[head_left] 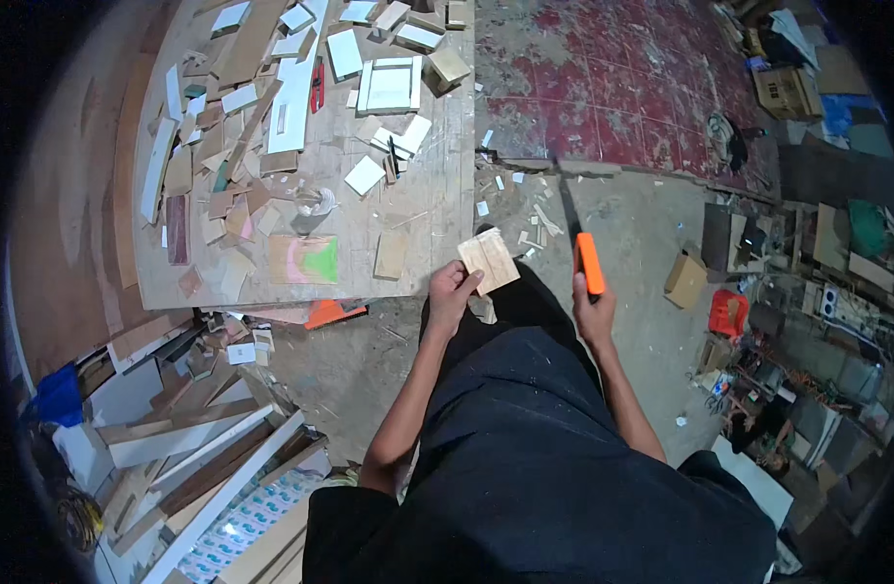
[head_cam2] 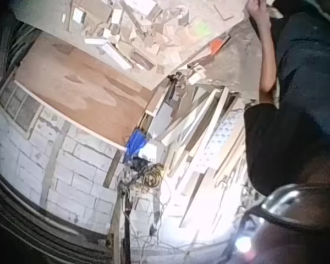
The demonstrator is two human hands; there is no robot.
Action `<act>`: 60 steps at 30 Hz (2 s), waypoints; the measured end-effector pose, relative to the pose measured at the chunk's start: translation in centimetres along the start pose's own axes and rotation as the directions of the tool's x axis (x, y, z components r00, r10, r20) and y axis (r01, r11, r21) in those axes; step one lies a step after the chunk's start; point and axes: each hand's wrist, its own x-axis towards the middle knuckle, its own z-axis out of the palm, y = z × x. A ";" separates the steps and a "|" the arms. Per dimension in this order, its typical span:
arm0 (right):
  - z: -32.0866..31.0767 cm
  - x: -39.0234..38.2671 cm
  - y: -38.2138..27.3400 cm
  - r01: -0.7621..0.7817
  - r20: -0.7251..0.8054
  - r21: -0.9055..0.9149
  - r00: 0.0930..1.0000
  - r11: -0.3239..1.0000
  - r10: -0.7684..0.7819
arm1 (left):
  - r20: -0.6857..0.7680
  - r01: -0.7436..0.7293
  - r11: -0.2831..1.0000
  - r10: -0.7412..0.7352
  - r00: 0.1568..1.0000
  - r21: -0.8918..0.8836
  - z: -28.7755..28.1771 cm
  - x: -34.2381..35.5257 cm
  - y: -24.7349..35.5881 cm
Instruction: Cutting a small piece of wood with a hand saw and applying glue to the edge using a small strip.
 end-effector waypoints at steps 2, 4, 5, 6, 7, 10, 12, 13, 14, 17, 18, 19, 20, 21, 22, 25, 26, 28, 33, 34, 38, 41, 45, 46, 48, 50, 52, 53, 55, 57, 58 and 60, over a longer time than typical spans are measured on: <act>1.1 -0.7 -0.4 0.284 0.023 -0.115 0.959 0.952 -0.283 | -0.078 -0.007 0.989 -0.004 0.997 -0.145 -0.6 -0.3 0.8; -1.0 -1.3 -2.3 0.330 0.091 -0.136 0.943 0.934 -0.320 | -0.120 -0.049 0.983 0.027 0.992 -0.179 1.6 -1.3 1.7; -1.4 -1.6 -2.8 0.376 0.146 -0.146 0.923 0.915 -0.356 | -0.152 -0.091 0.976 0.061 0.986 -0.199 1.9 -1.8 2.4; -1.3 -1.6 -2.3 0.415 0.177 -0.159 0.905 0.896 -0.388 | -0.178 -0.100 0.977 0.066 0.982 -0.188 1.8 -2.2 3.0; -1.5 -1.6 -1.9 0.418 0.179 -0.146 0.903 0.897 -0.391 | -0.185 -0.105 0.978 0.072 0.980 -0.178 1.9 -2.4 3.6; -1.7 -2.1 -1.3 0.454 0.191 -0.148 0.885 0.879 -0.425 | -0.226 -0.191 0.959 0.143 0.964 -0.207 2.1 -3.3 5.1; -1.7 -3.2 -0.3 0.520 0.166 -0.152 0.852 0.840 -0.497 | -0.232 -0.220 0.963 0.181 0.956 -0.156 1.9 -4.3 6.2; -1.7 -3.5 0.1 0.584 0.149 -0.162 0.812 0.796 -0.565 | -0.230 -0.228 0.961 0.189 0.955 -0.155 1.8 -4.5 6.8; -1.7 -3.8 0.4 0.661 0.132 -0.179 0.750 0.729 -0.648 | -0.239 -0.229 0.962 0.190 0.952 -0.146 1.6 -4.8 7.4; -1.9 -4.6 -1.2 0.822 0.145 -0.139 0.569 0.553 -0.809 | -0.251 -0.260 0.957 0.222 0.942 -0.130 -0.8 -6.6 8.1; -1.9 -4.8 -1.1 0.862 0.171 -0.122 0.507 0.492 -0.845 | -0.248 -0.285 0.950 0.248 0.936 -0.126 -1.9 -7.4 8.4; -1.0 -5.3 -3.2 0.865 0.170 -0.126 0.501 0.485 -0.849 | -0.246 -0.291 0.948 0.254 0.936 -0.129 -2.0 -8.6 10.2; -0.5 -5.8 -5.6 0.895 0.215 -0.084 0.445 0.438 -0.869 | -0.275 -0.414 0.902 0.369 0.888 -0.125 -2.3 -10.5 12.0; 0.0 -6.5 -8.3 0.920 0.256 -0.044 0.388 0.390 -0.885 | -0.300 -0.527 0.841 0.476 0.827 -0.119 -2.5 -12.6 13.9; 0.9 -7.1 -10.0 0.919 0.315 0.018 0.368 0.393 -0.875 | -0.302 -0.534 0.836 0.482 0.823 -0.123 -3.8 -14.8 15.0; 6.1 -8.9 -15.2 0.932 0.397 0.187 0.218 0.311 -0.891 | -0.131 -0.568 0.820 0.571 0.810 0.066 -9.0 -19.4 17.4; 8.4 -8.6 -15.3 0.914 0.423 0.274 0.164 0.299 -0.891 | -0.193 -0.566 0.824 0.559 0.807 0.022 -10.2 -20.3 17.9; 13.1 -9.3 -18.1 0.922 0.529 0.312 0.032 0.230 -0.848 | -0.255 -0.569 0.821 0.543 0.800 -0.036 -12.4 -22.0 18.1; 28.0 -8.0 -16.3 0.903 0.682 0.391 -0.154 0.178 -0.715 | -0.426 -0.573 0.814 0.487 0.762 -0.094 -15.9 -23.1 18.8; 31.5 -6.8 -14.1 0.926 0.704 0.360 -0.189 0.115 -0.684 | -0.463 -0.557 0.821 0.447 0.765 -0.128 -16.6 -22.9 18.8; 41.2 -5.4 -11.7 0.965 0.857 0.259 -0.208 0.045 -0.471 | -0.515 -0.528 0.837 0.391 0.762 -0.146 -19.1 -23.8 18.5; 43.8 -5.6 -11.3 0.986 0.926 0.164 -0.162 -0.025 -0.341 | -0.552 -0.523 0.843 0.376 0.744 -0.130 -19.3 -24.5 19.9; 46.2 -4.2 -8.8 0.994 0.932 0.053 -0.083 -0.096 -0.352 | -0.536 -0.510 0.854 0.383 0.753 -0.106 -19.8 -24.5 20.9; 46.2 -4.1 -8.5 1.000 0.922 -0.003 -0.009 -0.031 -0.387 | -0.545 -0.505 0.857 0.376 0.749 -0.103 -19.9 -24.4 21.0; 46.1 -3.8 -8.4 1.000 0.892 0.023 -0.027 -0.014 -0.450 | -0.548 -0.499 0.861 0.370 0.750 -0.101 -20.2 -23.9 21.2; 45.5 -3.5 -8.7 0.999 0.856 0.040 -0.033 0.001 -0.516 | -0.508 -0.471 0.882 0.395 0.765 -0.023 -20.7 -23.2 21.2; 43.9 -5.1 -10.5 0.886 0.878 0.001 0.221 0.463 -0.425 | -0.493 -0.433 0.901 0.388 0.778 0.025 -22.0 -22.6 20.0; 42.6 -5.7 -11.4 0.886 0.880 -0.003 0.223 0.463 -0.420 | -0.477 -0.399 0.914 0.386 0.790 0.078 -22.3 -22.2 19.6; 38.3 -6.9 -13.9 -0.032 0.837 0.257 0.506 0.966 -0.206 | -0.444 -0.400 0.909 0.407 0.799 0.113 -22.2 -21.2 19.4; 32.9 -10.6 -19.3 -0.042 0.864 0.237 0.466 0.971 -0.191 | -0.385 -0.330 0.921 0.386 0.839 0.206 -22.2 -20.2 18.9; 31.1 -11.7 -20.6 -0.049 0.888 0.220 0.424 0.974 -0.179 | -0.334 -0.332 0.911 0.400 0.853 0.243 -22.1 -19.5 18.6; 29.8 -11.7 -20.2 0.107 0.850 0.201 0.475 0.974 -0.228 | -0.264 -0.293 0.917 0.363 0.893 0.272 -20.8 -18.6 19.1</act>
